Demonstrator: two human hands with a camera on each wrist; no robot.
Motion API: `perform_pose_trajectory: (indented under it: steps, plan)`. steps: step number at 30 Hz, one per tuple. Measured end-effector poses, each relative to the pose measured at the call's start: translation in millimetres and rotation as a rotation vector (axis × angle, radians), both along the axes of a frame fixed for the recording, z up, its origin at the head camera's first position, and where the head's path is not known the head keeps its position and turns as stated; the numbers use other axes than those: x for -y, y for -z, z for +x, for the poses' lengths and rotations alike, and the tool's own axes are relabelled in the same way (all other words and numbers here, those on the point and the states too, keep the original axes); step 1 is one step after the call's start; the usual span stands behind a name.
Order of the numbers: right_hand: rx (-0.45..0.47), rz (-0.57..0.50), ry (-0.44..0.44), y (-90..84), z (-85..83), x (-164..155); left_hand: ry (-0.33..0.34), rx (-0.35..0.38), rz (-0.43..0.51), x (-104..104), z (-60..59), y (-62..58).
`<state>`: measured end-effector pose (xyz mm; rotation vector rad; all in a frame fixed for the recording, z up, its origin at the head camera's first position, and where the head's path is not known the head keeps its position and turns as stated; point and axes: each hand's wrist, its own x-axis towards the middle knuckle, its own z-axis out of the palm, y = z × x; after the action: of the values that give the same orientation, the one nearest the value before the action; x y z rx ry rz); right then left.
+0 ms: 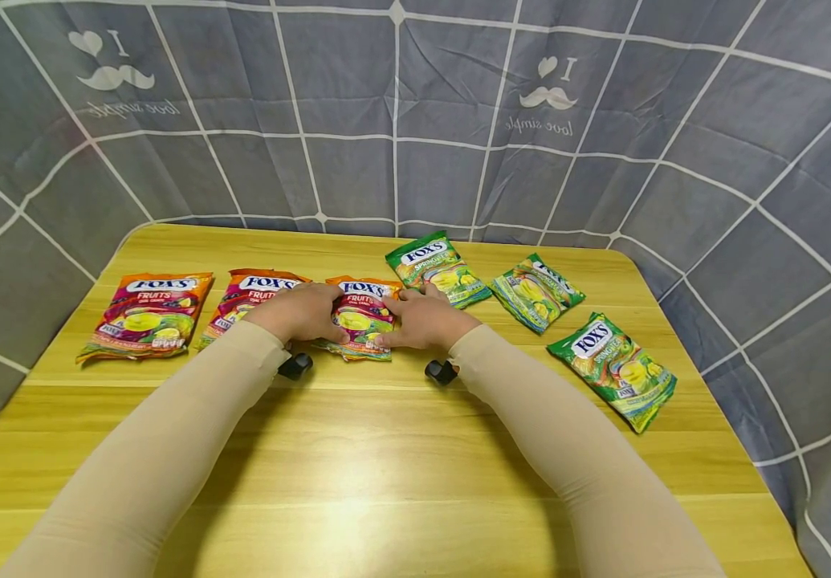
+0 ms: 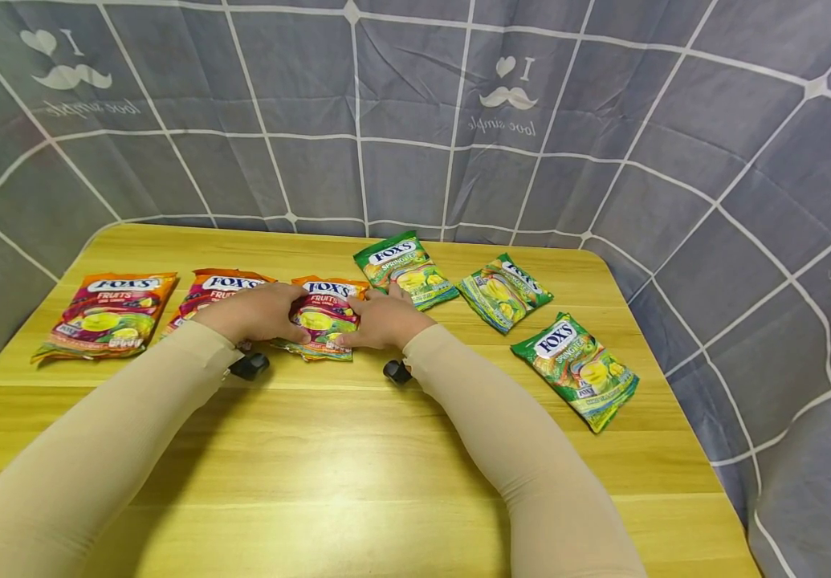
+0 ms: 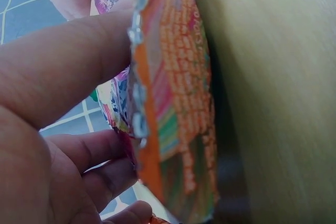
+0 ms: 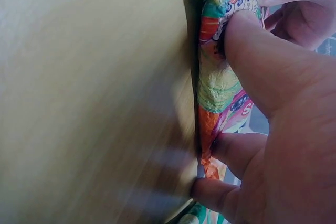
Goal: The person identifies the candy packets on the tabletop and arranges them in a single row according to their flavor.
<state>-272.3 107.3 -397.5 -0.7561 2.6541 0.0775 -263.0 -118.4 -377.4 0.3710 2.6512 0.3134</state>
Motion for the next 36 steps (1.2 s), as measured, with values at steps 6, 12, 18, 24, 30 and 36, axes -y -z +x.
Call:
perform_pose_trajectory:
  steps: [6,12,18,24,30,36]
  plan:
    - [-0.003,-0.004,0.005,0.5,0.1,-0.1,0.0,0.002,0.014,0.0,-0.1,0.6]
    - [-0.002,-0.005,0.006,1.3,-0.3,-0.1,0.0,0.002,0.012,0.2,0.0,0.4]
    - [0.005,-0.004,0.009,1.7,-1.6,-0.4,-0.003,0.013,0.009,0.0,-0.3,-0.1]
    - [0.008,-0.004,0.007,2.6,-2.6,-0.7,-0.011,0.015,0.006,-0.2,-0.5,-1.1]
    - [0.014,-0.013,0.01,2.6,-2.3,-1.7,-0.011,0.016,0.003,-0.8,-0.4,-1.4]
    - [0.014,-0.02,0.011,2.9,-2.0,-2.5,-0.013,0.024,0.007,-1.2,-0.3,-2.2]
